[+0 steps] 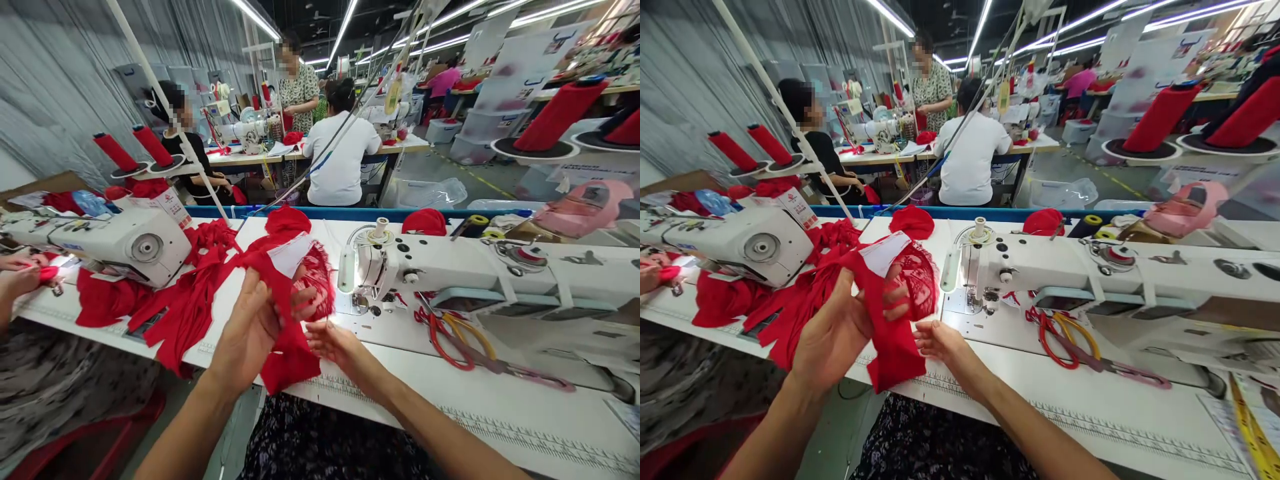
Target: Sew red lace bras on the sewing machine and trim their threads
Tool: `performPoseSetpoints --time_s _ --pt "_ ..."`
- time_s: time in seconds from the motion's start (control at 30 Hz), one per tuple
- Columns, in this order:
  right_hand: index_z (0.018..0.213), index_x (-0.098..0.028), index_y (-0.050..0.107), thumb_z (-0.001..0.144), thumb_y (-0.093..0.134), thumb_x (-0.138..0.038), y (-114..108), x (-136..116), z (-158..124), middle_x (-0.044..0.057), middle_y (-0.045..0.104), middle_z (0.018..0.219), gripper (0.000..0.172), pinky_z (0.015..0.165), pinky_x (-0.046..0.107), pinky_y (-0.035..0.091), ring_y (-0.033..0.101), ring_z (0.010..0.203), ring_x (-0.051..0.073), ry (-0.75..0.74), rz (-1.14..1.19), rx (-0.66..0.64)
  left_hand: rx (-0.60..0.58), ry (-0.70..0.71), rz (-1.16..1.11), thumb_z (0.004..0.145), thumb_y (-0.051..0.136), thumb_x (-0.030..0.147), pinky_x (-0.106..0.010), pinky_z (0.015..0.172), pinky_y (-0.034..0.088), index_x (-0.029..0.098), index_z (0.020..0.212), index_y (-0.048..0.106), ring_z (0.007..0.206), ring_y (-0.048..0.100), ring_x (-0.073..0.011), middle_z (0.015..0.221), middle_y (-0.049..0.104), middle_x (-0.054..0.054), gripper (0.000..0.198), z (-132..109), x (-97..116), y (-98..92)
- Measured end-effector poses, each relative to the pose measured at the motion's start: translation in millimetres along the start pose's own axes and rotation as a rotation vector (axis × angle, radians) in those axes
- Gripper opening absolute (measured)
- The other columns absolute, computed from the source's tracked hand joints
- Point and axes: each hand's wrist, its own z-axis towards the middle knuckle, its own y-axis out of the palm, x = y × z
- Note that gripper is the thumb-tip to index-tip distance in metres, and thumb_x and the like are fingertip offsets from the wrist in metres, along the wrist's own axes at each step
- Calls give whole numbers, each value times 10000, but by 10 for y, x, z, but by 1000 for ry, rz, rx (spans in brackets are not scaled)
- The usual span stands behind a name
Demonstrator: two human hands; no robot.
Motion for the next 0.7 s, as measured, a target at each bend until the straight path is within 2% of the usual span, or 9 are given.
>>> performPoseSetpoints --time_s 0.1,0.2,0.3,0.37,0.43,0.53,0.6,0.67,0.7 --pt "1250 -191 613 991 313 -614 120 -22 -132 135 665 1187 579 1011 461 440 628 1091 250 16 211 -185 -19 -36 -105 932 554 475 -481 974 531 286 1353 488 1188 621 -296 1359 599 -86 466 47 -98 67" --pt "1299 -228 582 993 392 -561 193 -56 -205 101 650 1226 490 1043 449 424 613 1110 240 -19 98 -271 28 -66 -115 926 566 477 -479 968 535 235 1269 542 1151 639 -285 1364 593 -111 421 116 -206 12" --pt "1275 -264 594 994 440 -492 159 -134 -293 80 655 1218 393 1005 444 465 611 1103 241 -98 -312 -199 117 -52 -17 884 642 480 -350 784 591 221 1186 560 807 705 -178 1089 715 -75 406 149 -236 -172" --pt "1231 -297 619 989 473 -411 119 -260 -399 70 680 1143 305 924 440 509 629 1034 245 -265 -626 -102 124 -85 169 854 674 509 -214 531 523 220 1127 566 499 596 -99 724 699 14 412 101 -201 -302" --pt "1245 -328 609 969 511 -287 105 -461 -536 70 686 1121 296 908 443 514 631 1008 245 -498 -830 -30 -30 -239 437 860 654 539 -147 366 359 203 1046 589 342 451 -67 489 574 69 390 -11 -128 -361" --pt "1367 -366 519 923 596 -243 144 -803 -710 88 621 1299 468 1006 477 463 575 1172 267 -665 -916 -14 -516 -637 719 907 596 515 -139 310 290 184 922 623 305 389 -56 443 523 67 332 -216 16 -259" --pt "1391 -349 510 876 675 -418 156 -945 -763 94 617 1306 545 974 444 484 569 1178 278 -519 -849 -170 -775 -816 742 916 594 477 -136 296 284 189 800 607 305 362 -48 447 470 74 311 -300 105 -135" --pt "1272 -283 624 826 652 -613 107 -980 -794 75 695 1059 555 774 332 535 636 924 225 -253 -671 -425 -920 -910 716 911 599 467 -136 289 281 194 747 591 314 363 -53 447 423 75 319 -301 160 -65" --pt "1138 -243 692 819 617 -668 54 -973 -817 40 683 864 536 636 273 506 605 740 174 -123 -573 -526 -963 -955 697 902 609 471 -138 297 298 199 778 608 323 378 -60 454 429 73 299 -269 173 -68"
